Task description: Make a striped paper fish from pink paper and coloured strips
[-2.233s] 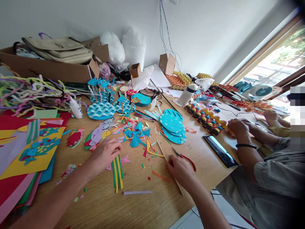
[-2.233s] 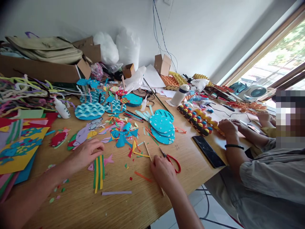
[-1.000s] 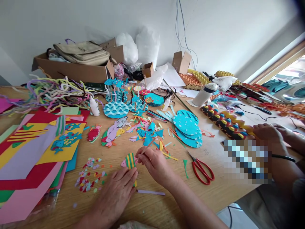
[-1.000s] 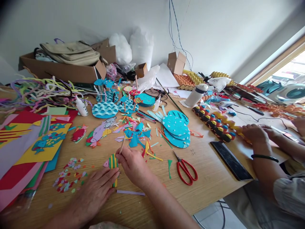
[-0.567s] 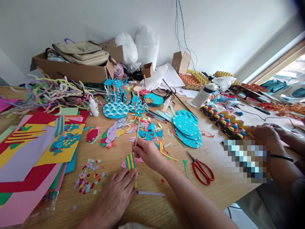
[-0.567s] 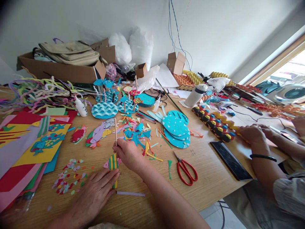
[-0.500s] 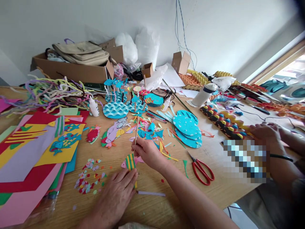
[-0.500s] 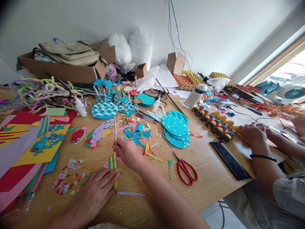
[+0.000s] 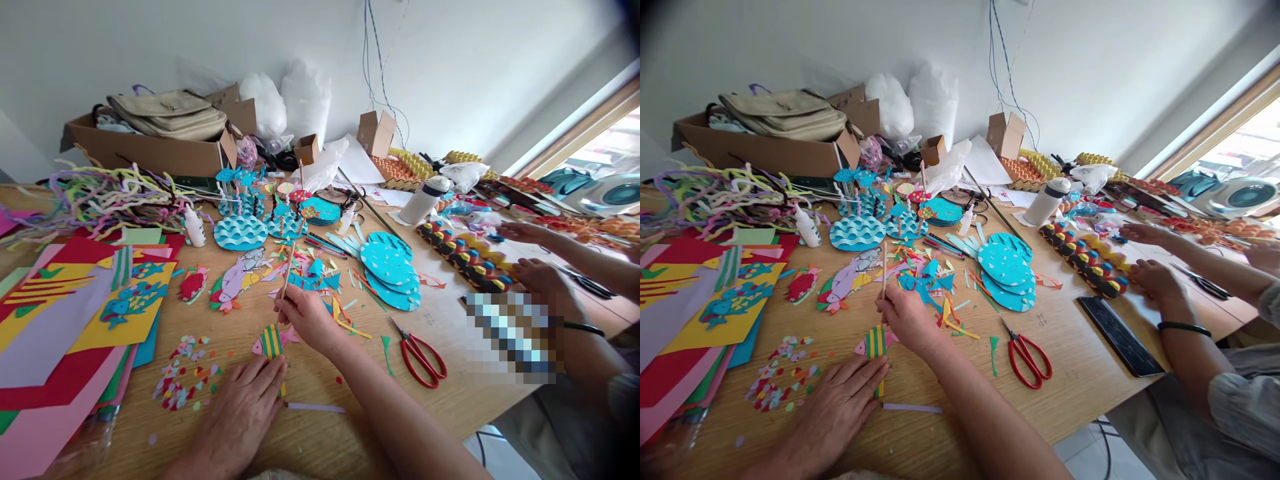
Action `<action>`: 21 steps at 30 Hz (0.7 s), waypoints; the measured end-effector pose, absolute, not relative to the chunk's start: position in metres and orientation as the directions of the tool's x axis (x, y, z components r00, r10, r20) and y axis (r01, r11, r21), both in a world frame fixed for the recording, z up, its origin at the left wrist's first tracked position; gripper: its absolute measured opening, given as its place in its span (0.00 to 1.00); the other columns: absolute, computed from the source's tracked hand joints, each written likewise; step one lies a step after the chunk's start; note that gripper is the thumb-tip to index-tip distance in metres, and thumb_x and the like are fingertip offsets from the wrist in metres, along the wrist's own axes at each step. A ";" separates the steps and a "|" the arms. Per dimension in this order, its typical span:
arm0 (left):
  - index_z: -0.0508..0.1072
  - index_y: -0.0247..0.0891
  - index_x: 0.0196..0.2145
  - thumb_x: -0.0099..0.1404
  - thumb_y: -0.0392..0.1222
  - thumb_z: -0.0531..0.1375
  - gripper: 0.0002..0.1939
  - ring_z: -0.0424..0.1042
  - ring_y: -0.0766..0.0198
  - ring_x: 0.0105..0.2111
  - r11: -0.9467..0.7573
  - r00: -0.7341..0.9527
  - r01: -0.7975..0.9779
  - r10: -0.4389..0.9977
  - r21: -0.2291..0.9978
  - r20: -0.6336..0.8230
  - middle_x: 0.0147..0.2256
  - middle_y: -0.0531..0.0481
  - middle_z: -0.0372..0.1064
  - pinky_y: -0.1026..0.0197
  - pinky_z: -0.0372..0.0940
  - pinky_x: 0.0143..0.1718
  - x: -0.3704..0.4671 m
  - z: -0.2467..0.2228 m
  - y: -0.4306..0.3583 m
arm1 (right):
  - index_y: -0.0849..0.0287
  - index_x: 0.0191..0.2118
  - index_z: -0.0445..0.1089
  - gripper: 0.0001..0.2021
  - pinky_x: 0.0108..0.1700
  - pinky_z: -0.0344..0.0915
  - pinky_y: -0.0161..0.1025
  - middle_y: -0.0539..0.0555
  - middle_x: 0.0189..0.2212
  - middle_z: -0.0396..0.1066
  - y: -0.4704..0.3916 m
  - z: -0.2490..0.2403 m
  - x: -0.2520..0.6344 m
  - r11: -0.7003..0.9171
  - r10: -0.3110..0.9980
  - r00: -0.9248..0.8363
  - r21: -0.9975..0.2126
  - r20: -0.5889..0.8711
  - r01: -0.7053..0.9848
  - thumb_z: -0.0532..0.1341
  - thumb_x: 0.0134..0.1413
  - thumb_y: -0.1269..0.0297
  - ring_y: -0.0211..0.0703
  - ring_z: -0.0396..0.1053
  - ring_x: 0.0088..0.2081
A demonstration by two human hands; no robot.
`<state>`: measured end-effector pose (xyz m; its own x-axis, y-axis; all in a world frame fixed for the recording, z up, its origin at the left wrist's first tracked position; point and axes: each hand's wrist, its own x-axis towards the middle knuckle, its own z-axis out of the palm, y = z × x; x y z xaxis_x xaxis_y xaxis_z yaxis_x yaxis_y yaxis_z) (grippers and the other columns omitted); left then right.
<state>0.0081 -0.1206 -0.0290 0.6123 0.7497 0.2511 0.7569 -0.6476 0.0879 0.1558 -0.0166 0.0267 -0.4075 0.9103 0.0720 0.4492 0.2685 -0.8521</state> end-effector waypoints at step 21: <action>0.63 0.36 0.46 0.58 0.23 0.45 0.21 0.68 0.62 0.42 -0.514 0.482 0.682 0.851 0.520 0.210 0.41 0.46 0.69 0.59 0.65 0.42 -0.009 0.001 -0.059 | 0.57 0.30 0.61 0.08 0.32 0.61 0.32 0.49 0.25 0.67 -0.051 0.027 0.170 0.395 0.886 -0.426 -0.777 0.182 0.490 0.49 0.60 0.68 0.36 0.67 0.29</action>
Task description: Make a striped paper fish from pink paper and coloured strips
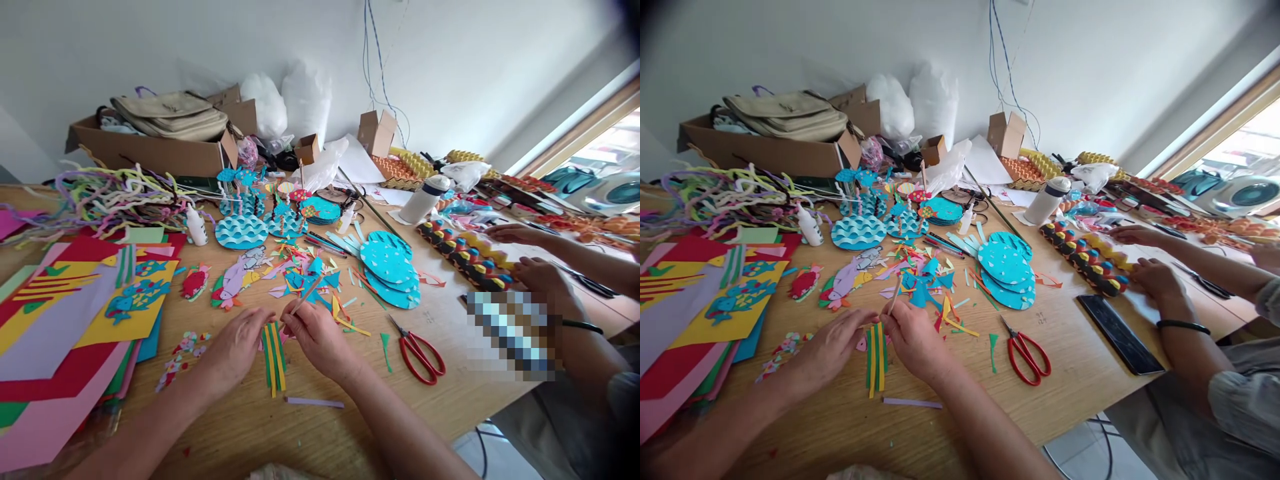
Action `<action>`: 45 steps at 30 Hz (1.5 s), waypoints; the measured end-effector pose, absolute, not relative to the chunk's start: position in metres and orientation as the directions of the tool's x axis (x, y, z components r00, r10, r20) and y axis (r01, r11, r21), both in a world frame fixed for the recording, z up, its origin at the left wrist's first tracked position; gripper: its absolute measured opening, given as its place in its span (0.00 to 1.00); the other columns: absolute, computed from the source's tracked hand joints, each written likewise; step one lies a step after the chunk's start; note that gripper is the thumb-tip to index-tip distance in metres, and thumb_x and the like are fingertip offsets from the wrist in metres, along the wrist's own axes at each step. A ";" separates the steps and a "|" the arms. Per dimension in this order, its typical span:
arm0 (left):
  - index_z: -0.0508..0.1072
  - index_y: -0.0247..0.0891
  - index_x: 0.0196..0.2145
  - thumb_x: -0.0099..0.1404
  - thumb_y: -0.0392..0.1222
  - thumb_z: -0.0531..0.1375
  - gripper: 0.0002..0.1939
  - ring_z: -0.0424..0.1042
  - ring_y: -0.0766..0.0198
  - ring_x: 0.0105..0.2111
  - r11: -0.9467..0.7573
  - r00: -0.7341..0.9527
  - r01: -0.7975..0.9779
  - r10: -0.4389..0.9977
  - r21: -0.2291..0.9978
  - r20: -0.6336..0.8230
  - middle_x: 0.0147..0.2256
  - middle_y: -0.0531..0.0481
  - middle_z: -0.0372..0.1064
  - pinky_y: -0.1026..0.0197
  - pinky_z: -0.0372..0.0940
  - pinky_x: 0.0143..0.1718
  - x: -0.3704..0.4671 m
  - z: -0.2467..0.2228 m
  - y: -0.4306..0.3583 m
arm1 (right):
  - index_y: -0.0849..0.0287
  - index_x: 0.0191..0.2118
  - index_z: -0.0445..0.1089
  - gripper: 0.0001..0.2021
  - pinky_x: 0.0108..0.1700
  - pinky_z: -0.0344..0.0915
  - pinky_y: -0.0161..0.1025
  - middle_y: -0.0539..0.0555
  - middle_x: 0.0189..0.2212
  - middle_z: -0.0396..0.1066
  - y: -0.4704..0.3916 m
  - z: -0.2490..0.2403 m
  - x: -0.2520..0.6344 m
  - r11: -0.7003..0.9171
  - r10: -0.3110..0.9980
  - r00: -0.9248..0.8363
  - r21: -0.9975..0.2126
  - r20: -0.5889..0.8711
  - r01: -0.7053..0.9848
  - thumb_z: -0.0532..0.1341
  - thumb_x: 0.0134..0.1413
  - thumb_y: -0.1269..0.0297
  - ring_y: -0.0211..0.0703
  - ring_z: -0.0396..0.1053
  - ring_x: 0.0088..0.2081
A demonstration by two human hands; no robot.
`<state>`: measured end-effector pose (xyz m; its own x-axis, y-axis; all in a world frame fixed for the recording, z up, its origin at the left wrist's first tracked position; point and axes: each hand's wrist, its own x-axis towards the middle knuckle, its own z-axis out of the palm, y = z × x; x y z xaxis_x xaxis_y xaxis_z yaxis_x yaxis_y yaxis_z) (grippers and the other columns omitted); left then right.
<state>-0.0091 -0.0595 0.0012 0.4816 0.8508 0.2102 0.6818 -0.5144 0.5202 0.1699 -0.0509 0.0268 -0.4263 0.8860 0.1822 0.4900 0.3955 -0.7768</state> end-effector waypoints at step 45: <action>0.63 0.36 0.46 0.54 0.21 0.47 0.23 0.67 0.61 0.43 -0.588 0.553 0.698 0.805 0.409 0.214 0.42 0.46 0.69 0.55 0.64 0.44 -0.004 -0.020 -0.057 | 0.57 0.33 0.60 0.07 0.33 0.60 0.34 0.52 0.28 0.66 -0.076 0.026 0.173 0.459 0.861 -0.456 -0.728 0.225 0.508 0.47 0.59 0.71 0.39 0.65 0.31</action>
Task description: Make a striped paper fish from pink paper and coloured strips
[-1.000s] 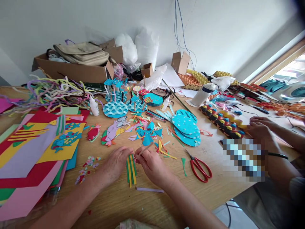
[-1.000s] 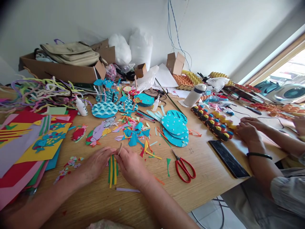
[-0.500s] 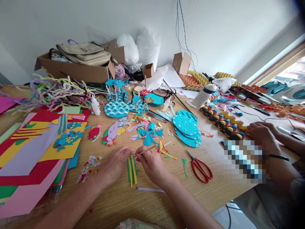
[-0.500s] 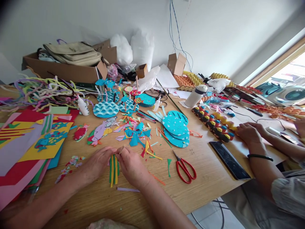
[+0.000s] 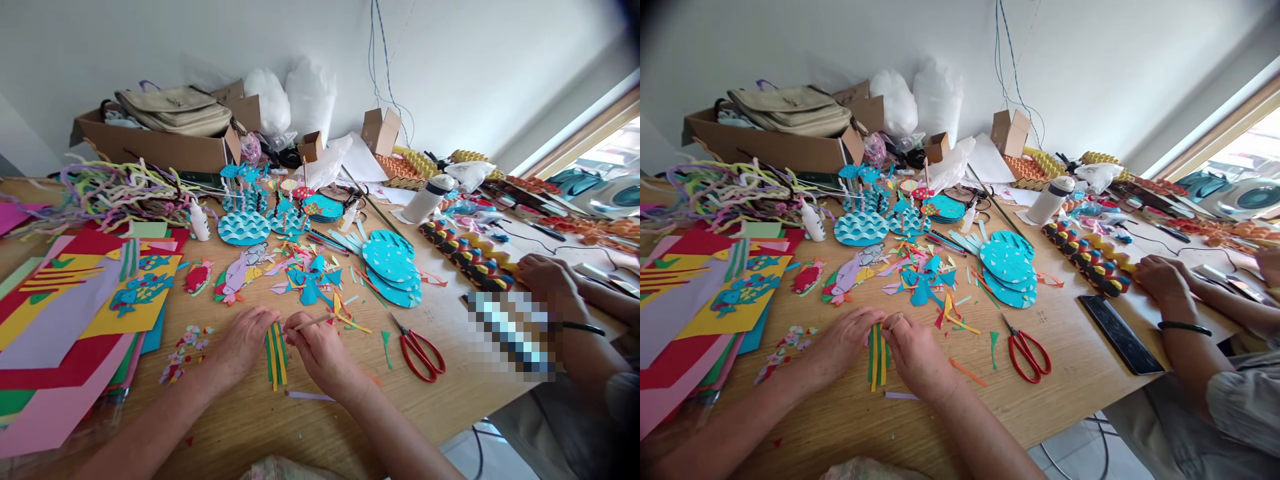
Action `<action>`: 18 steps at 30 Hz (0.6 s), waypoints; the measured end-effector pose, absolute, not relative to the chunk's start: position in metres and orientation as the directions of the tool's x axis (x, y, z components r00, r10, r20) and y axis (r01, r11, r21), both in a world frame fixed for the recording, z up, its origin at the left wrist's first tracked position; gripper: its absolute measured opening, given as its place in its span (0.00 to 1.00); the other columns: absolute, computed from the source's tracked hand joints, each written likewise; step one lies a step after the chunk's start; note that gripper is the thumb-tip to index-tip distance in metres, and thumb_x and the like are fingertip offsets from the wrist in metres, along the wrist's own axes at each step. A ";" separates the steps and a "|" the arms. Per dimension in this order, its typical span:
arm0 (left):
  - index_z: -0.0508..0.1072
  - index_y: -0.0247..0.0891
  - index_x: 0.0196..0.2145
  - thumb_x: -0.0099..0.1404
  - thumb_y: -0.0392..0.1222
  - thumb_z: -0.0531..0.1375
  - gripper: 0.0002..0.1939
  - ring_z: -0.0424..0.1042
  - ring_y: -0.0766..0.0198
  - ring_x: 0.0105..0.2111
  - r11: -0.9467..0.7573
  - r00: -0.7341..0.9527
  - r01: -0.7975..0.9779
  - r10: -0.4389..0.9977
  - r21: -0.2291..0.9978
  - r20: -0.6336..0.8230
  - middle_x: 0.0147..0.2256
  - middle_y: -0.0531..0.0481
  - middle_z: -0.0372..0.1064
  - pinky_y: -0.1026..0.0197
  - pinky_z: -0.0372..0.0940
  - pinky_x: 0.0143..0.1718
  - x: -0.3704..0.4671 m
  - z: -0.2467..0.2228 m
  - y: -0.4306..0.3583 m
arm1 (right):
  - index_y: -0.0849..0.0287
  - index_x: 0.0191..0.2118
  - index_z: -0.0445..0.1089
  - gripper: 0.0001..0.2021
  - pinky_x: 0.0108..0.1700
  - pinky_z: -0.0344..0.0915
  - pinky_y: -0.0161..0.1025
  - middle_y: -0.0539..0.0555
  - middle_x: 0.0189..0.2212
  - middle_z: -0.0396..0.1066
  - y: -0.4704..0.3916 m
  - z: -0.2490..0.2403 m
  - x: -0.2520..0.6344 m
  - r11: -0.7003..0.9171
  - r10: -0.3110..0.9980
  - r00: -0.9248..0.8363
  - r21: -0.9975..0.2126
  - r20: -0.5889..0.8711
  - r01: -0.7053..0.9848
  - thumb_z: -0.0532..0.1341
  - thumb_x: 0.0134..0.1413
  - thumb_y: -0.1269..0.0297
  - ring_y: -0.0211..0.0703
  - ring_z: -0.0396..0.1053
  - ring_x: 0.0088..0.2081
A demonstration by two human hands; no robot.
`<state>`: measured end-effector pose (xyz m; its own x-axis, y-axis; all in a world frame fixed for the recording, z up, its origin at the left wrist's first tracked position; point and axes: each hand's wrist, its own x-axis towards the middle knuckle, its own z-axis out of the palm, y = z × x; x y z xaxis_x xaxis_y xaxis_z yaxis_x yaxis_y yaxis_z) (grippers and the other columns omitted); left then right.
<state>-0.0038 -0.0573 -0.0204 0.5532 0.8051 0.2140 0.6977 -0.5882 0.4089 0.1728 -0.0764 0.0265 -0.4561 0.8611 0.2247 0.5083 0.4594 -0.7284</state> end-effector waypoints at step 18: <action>0.64 0.36 0.45 0.54 0.22 0.46 0.22 0.68 0.59 0.43 -0.571 0.540 0.707 0.817 0.418 0.203 0.41 0.46 0.70 0.53 0.65 0.43 -0.003 -0.016 -0.058 | 0.57 0.33 0.61 0.08 0.35 0.62 0.34 0.52 0.30 0.67 -0.073 0.021 0.173 0.442 0.873 -0.439 -0.726 0.213 0.527 0.48 0.60 0.70 0.38 0.67 0.32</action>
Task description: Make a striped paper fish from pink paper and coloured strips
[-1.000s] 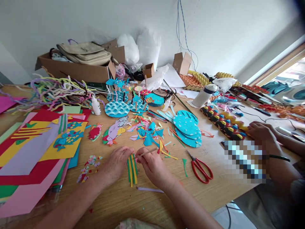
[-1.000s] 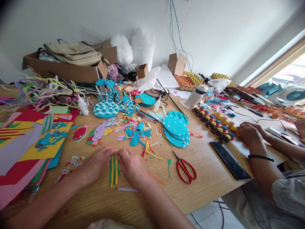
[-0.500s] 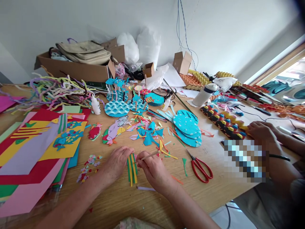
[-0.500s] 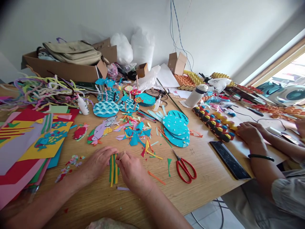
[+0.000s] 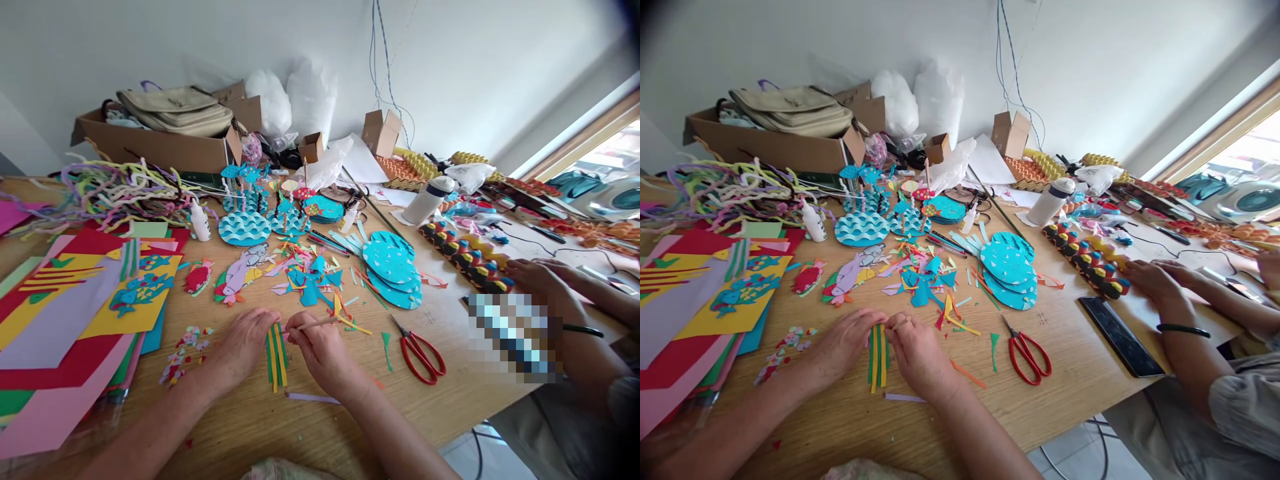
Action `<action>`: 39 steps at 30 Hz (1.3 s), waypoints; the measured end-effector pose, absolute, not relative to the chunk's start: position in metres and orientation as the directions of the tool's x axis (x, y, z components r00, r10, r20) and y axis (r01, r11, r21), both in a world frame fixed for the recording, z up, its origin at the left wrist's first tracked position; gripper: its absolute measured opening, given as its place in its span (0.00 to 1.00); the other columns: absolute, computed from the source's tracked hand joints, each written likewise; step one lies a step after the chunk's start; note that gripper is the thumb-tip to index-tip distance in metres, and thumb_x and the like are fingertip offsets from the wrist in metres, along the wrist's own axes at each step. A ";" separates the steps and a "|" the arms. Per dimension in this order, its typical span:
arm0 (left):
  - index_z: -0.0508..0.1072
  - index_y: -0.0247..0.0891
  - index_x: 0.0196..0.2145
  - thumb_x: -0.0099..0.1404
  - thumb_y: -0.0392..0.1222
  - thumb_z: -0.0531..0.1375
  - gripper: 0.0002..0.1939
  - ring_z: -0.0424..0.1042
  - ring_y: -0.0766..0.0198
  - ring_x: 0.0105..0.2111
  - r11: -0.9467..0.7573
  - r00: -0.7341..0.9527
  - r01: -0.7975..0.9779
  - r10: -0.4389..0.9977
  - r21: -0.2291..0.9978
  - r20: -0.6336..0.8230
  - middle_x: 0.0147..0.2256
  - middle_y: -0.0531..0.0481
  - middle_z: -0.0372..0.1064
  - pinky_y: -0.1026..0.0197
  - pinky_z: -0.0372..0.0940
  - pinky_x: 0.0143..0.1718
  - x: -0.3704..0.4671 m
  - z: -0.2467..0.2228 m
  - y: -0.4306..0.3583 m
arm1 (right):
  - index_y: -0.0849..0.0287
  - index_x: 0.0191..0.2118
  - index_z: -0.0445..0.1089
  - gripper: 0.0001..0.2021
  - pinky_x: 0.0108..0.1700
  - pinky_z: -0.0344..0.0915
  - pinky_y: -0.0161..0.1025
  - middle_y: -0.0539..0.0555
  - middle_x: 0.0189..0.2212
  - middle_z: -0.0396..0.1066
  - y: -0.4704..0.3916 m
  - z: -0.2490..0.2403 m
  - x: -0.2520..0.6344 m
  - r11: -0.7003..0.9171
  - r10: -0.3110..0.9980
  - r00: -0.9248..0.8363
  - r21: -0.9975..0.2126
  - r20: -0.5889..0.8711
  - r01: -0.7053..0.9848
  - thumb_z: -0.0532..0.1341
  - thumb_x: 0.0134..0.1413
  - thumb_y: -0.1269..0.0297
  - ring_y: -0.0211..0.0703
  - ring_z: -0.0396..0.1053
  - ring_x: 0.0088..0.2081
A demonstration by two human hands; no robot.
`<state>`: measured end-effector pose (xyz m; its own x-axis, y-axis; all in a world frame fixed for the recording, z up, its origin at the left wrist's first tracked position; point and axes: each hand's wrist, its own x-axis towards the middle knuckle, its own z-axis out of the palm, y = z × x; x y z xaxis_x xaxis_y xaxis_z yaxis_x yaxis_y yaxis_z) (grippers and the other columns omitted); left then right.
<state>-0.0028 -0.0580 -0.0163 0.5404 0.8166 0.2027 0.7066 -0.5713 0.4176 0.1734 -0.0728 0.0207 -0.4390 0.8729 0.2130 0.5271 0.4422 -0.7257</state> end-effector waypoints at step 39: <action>0.70 0.42 0.40 0.59 0.34 0.47 0.16 0.73 0.63 0.38 -0.633 0.499 0.634 0.774 0.444 0.390 0.38 0.50 0.74 0.64 0.67 0.42 -0.013 -0.002 -0.067 | 0.59 0.31 0.70 0.05 0.26 0.49 0.34 0.57 0.29 0.73 -0.072 0.033 0.308 -0.140 0.936 0.134 0.006 -0.325 0.990 0.57 0.51 0.67 0.45 0.70 0.31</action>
<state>-0.0131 -0.0673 -0.0025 0.4989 0.7739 0.3902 0.6345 -0.6328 0.4438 0.3078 -0.0725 0.0326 0.1343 0.9362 -0.3248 0.9902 -0.1398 0.0064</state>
